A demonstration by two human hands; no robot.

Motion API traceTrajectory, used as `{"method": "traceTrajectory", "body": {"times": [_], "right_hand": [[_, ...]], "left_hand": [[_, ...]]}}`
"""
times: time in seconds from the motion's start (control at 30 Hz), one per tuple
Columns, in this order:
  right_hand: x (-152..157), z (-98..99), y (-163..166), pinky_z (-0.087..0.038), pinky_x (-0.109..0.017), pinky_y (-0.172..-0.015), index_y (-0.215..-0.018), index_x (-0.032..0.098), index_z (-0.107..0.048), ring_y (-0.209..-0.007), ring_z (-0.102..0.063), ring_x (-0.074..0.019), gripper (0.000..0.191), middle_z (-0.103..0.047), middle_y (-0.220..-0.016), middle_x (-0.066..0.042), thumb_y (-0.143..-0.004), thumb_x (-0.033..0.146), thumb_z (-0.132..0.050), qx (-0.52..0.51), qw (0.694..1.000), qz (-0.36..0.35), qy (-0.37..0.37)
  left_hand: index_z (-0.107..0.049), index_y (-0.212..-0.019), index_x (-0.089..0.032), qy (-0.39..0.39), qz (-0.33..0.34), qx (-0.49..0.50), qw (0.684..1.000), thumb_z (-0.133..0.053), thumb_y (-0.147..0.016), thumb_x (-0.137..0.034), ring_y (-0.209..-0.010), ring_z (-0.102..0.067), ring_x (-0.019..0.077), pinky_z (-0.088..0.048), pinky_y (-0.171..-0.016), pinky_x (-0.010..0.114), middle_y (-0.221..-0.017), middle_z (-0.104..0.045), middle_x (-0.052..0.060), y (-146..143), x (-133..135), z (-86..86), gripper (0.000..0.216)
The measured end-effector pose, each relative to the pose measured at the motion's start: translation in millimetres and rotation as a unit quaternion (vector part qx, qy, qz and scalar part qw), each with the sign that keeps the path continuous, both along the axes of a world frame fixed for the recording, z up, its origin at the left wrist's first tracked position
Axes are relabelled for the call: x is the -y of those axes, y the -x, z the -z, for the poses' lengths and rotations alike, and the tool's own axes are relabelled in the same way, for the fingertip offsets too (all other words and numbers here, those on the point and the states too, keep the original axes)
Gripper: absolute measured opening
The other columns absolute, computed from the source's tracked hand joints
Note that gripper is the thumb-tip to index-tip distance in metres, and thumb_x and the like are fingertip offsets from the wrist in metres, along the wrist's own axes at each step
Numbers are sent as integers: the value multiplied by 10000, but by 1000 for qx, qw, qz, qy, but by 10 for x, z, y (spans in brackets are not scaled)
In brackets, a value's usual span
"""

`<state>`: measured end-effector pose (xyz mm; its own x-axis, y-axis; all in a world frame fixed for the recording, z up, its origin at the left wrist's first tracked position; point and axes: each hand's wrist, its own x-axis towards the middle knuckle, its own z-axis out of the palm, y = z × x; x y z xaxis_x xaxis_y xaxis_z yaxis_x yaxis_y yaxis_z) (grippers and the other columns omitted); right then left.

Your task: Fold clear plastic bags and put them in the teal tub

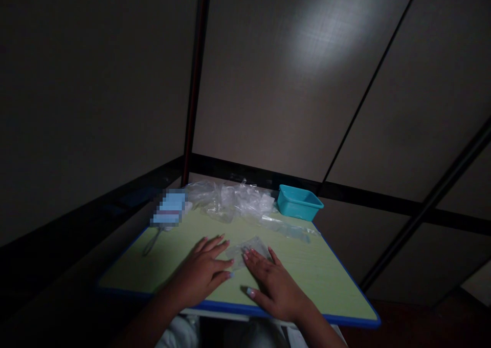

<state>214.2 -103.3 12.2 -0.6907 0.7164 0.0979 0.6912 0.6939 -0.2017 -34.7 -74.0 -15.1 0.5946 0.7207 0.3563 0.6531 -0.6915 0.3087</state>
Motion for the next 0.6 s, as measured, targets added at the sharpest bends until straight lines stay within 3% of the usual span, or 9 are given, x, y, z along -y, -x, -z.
{"method": "traceTrajectory", "body": {"times": [0.6], "right_hand": [[-2, -27, 45, -4, -524, -1070, -1427, 255, -156, -1344, -188, -228, 654, -266, -1449, -68, -876, 553, -344, 3, 1000, 4, 23]], "left_hand": [[-603, -1127, -376, -22, -11, -14, 1000, -452, -883, -460, -1314, -269, 251, -218, -1048, 470, -1361, -447, -13, -10, 20, -14, 299]]}}
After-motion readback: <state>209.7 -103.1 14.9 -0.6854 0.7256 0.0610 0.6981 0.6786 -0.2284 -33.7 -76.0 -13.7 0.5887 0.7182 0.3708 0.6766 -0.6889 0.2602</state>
